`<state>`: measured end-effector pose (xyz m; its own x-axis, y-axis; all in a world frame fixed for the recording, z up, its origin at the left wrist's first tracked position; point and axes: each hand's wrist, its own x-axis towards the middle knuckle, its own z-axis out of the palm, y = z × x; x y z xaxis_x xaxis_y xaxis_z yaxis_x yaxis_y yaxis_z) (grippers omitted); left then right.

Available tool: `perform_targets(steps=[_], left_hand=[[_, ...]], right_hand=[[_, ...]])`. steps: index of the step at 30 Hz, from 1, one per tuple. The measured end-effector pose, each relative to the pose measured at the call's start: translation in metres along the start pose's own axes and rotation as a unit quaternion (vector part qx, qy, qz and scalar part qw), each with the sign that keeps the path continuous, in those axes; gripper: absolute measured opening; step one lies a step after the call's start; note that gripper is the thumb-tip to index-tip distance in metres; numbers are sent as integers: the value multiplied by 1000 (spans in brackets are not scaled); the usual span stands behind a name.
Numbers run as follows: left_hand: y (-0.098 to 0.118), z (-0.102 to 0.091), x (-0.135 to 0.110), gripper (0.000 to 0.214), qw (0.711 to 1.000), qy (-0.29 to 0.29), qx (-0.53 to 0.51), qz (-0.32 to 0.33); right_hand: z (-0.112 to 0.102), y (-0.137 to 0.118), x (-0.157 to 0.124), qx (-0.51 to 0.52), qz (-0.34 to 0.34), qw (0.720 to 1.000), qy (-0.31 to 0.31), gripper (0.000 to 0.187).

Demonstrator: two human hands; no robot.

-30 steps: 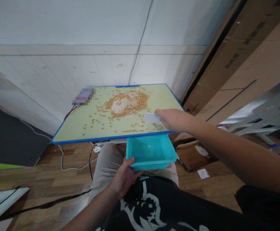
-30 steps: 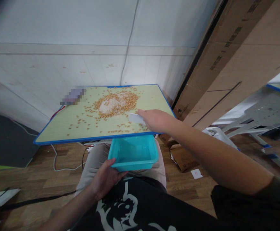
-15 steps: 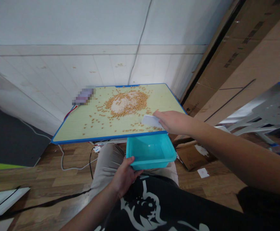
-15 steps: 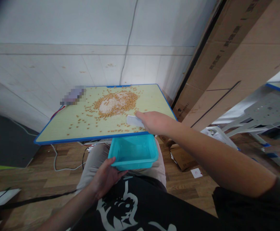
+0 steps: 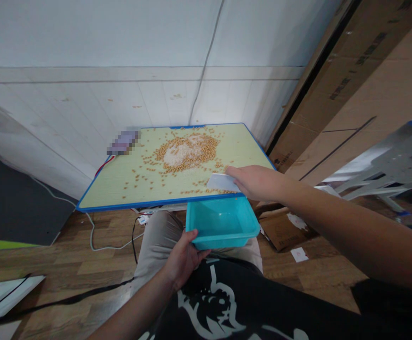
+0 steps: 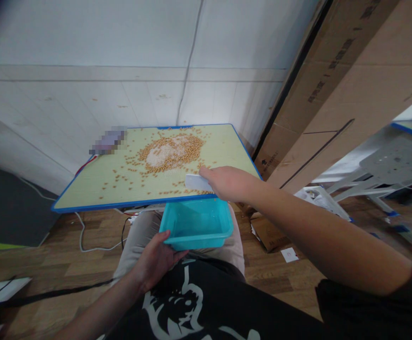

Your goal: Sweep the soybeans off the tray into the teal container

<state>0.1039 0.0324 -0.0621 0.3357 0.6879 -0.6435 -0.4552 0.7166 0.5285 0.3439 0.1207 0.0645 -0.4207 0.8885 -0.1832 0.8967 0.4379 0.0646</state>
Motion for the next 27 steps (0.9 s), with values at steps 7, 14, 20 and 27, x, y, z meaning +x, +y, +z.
perform_targets(steps=[7, 14, 20, 27], left_hand=[[1, 0, 1, 50, 1000, -4, 1, -1], [1, -1, 1, 53, 1000, -8, 7, -2], [0, -5, 2, 56, 1000, -20, 12, 8], [0, -5, 3, 56, 1000, -26, 10, 4]], right_hand=[[-3, -4, -5, 0, 1, 1000, -8, 23], [-7, -9, -12, 1, 3, 1000, -22, 26], [-4, -8, -14, 3, -2, 1000, -22, 24], [1, -5, -16, 3, -13, 1000, -12, 22]])
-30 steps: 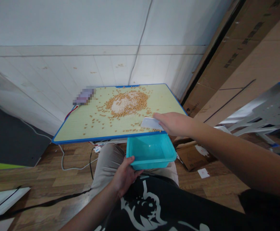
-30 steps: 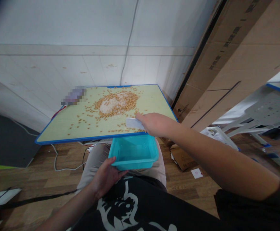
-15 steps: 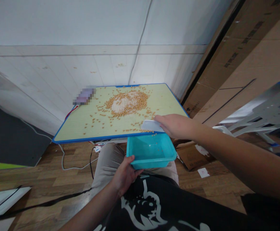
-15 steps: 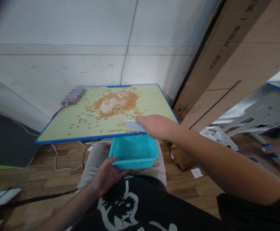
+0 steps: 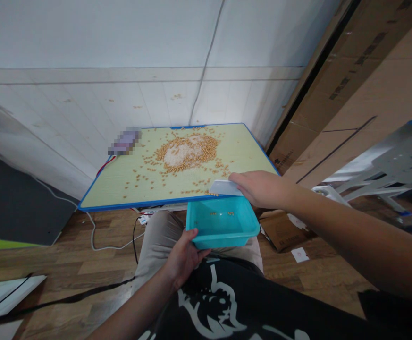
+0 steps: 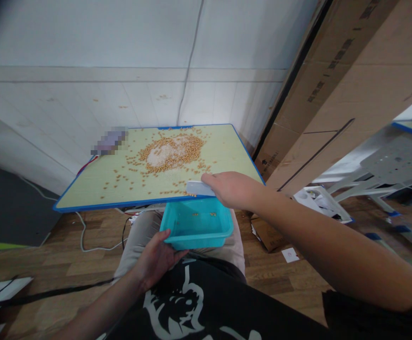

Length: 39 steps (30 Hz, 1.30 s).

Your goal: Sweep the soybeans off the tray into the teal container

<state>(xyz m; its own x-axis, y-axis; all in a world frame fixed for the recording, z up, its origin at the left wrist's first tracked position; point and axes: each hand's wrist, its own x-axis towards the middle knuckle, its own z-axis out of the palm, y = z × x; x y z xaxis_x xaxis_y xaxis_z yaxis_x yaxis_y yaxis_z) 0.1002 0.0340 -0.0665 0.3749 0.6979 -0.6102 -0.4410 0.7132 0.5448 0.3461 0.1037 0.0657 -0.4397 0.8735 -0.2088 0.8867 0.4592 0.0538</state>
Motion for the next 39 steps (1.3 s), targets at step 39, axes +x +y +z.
perform_targets(steps=[39], left_hand=[[8, -41, -14, 76, 999, 20, -22, 45]], right_hand=[[-7, -29, 66, -13, -95, 992, 87, 28]])
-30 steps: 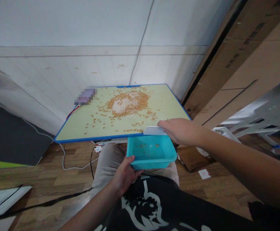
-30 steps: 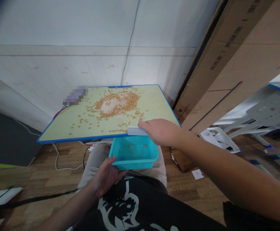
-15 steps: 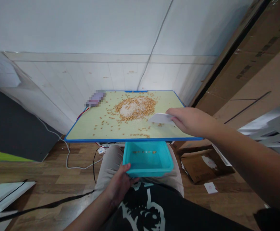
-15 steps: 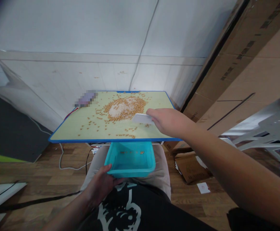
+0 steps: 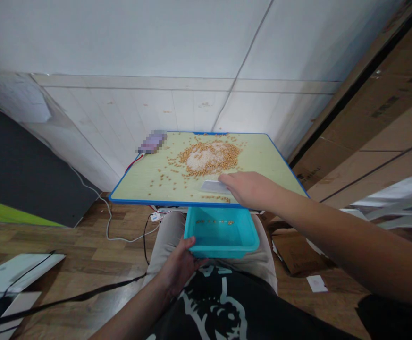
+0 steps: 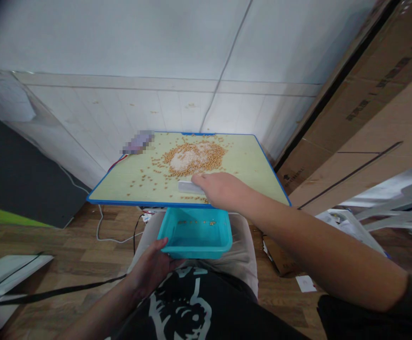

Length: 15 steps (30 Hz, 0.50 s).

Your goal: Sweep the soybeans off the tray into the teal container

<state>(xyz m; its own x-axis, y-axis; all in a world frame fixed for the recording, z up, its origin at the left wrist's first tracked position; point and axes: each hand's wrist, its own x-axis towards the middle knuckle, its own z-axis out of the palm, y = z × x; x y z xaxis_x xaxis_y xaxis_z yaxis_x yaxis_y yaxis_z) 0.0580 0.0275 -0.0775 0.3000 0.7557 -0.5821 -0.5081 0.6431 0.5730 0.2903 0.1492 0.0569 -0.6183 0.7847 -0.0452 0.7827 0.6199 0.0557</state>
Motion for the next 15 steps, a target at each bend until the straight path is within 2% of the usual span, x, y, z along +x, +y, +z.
perform_targets(steps=[15], left_hand=[[3, 4, 0, 70, 1000, -2, 0, 0]], right_hand=[[3, -7, 6, 0, 7, 1000, -27, 32]])
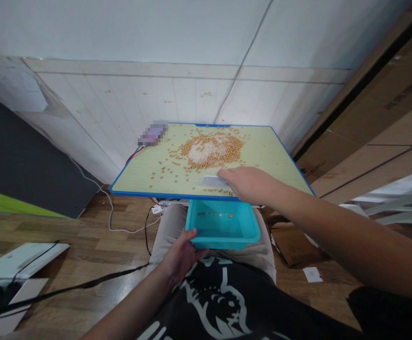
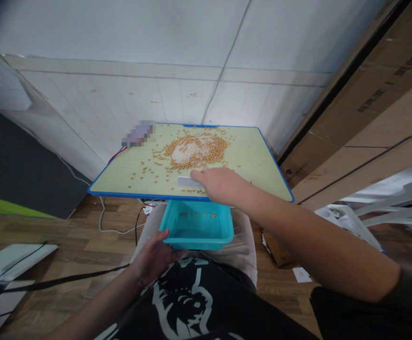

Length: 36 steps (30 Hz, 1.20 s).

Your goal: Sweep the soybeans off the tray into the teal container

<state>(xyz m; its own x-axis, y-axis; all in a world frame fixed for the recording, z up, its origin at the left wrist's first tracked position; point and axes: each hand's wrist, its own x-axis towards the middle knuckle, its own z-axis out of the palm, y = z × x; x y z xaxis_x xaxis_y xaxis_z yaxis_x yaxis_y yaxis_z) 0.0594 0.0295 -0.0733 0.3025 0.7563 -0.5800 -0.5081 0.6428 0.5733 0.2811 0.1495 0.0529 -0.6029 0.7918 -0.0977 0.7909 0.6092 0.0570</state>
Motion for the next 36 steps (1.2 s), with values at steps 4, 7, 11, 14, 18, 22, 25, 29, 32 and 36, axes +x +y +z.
perform_targets(steps=[4, 7, 11, 14, 18, 22, 25, 29, 32, 36], left_hand=[[1, 0, 0, 68, 1000, 0, 4, -2], [1, -2, 1, 68, 1000, 3, 10, -7], [1, -4, 2, 67, 1000, 0, 17, -5], [1, -4, 2, 68, 1000, 0, 19, -4], [3, -2, 1, 71, 1000, -5, 20, -12], [3, -1, 1, 69, 1000, -1, 19, -10], [3, -2, 2, 67, 1000, -4, 20, -6], [2, -3, 3, 70, 1000, -4, 17, -7], [3, -4, 3, 71, 1000, -8, 17, -6], [3, -4, 3, 71, 1000, -13, 19, -9]], right_hand=[[0, -1, -2, -1, -2, 1000, -4, 30], [1, 0, -3, 1, 0, 1000, -4, 30], [2, 1, -6, 10, -1, 1000, -1, 32], [2, 1, -8, 15, -6, 1000, -5, 31], [1, -1, -11, 11, -11, 1000, -6, 29], [1, -2, -14, 8, -14, 1000, -5, 26], [1, -2, -16, 7, -17, 1000, -2, 25], [0, -4, -20, 6, -16, 1000, 0, 25], [-2, -5, -23, 3, -7, 1000, -10, 24], [-3, -7, -27, 6, -11, 1000, -17, 23]])
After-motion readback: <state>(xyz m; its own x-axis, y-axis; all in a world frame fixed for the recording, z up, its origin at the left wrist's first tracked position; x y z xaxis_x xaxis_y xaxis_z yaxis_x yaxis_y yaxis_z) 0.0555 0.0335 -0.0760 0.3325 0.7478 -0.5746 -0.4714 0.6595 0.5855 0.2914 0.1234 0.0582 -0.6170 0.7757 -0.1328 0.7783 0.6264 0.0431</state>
